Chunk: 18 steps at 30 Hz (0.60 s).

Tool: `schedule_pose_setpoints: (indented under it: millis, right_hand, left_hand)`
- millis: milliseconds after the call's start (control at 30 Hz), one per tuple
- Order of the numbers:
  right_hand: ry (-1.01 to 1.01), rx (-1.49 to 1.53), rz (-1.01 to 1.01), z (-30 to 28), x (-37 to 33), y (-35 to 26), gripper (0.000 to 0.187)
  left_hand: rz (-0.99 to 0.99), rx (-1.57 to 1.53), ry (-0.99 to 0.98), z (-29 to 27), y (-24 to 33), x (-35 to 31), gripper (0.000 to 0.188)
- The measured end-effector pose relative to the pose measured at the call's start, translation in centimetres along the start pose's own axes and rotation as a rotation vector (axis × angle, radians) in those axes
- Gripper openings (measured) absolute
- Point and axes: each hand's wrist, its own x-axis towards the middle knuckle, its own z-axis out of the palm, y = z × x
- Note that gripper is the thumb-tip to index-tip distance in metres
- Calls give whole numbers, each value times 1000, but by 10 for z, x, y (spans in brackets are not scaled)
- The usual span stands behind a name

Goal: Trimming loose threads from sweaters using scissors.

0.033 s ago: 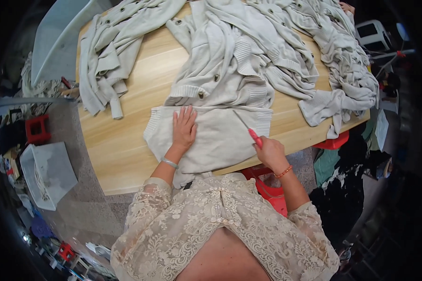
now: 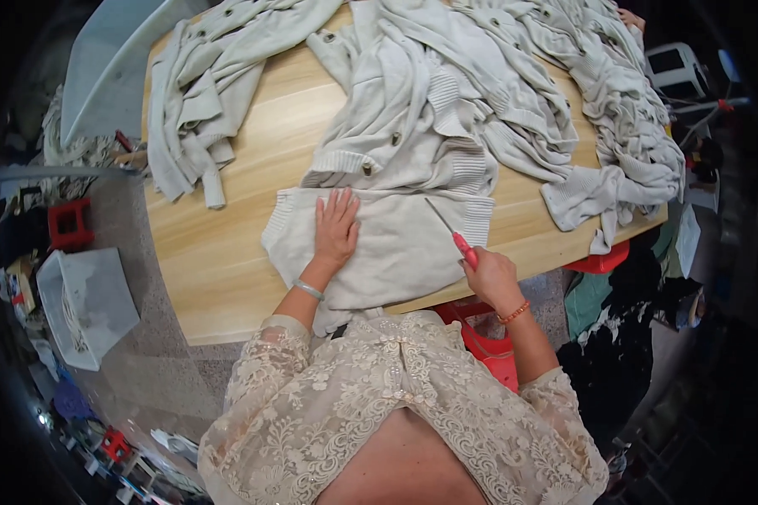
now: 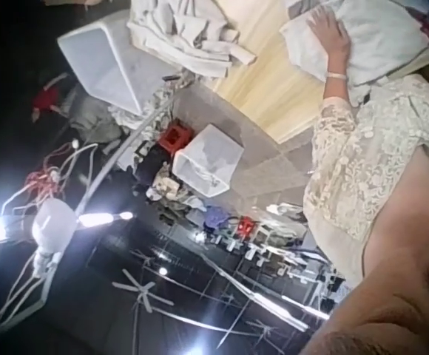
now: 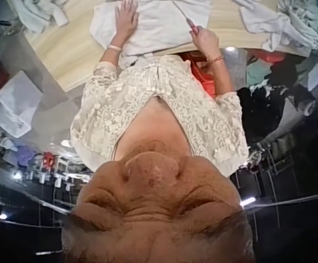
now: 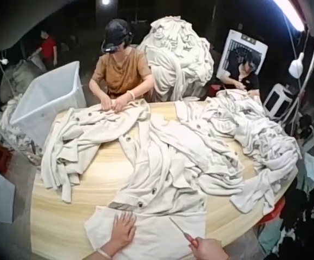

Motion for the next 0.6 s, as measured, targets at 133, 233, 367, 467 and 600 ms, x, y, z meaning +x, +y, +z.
schedule_pose_setpoints:
  millis: [133, 233, 367, 467, 600]
  right_hand:
    - [-28, 33, -190, 4, -4, -33, 23]
    - [-94, 91, -318, 20, 5, -63, 24]
    - [-125, 138, -380, 24, 18, -92, 23]
    - [-171, 123, -448, 29, 34, -110, 22]
    - [-189, 141, -465, 23, 43, -116, 25]
  left_hand:
    - [-16, -118, 42, 0, 0, 3, 49]
    - [-149, -496, 96, -8, -21, 4, 47]
    - [-571, -914, 393, -23, -67, -1, 46]
    - [-621, -1086, 383, -28, -89, -3, 43]
    - [-563, -586, 258, -37, -78, 6, 48]
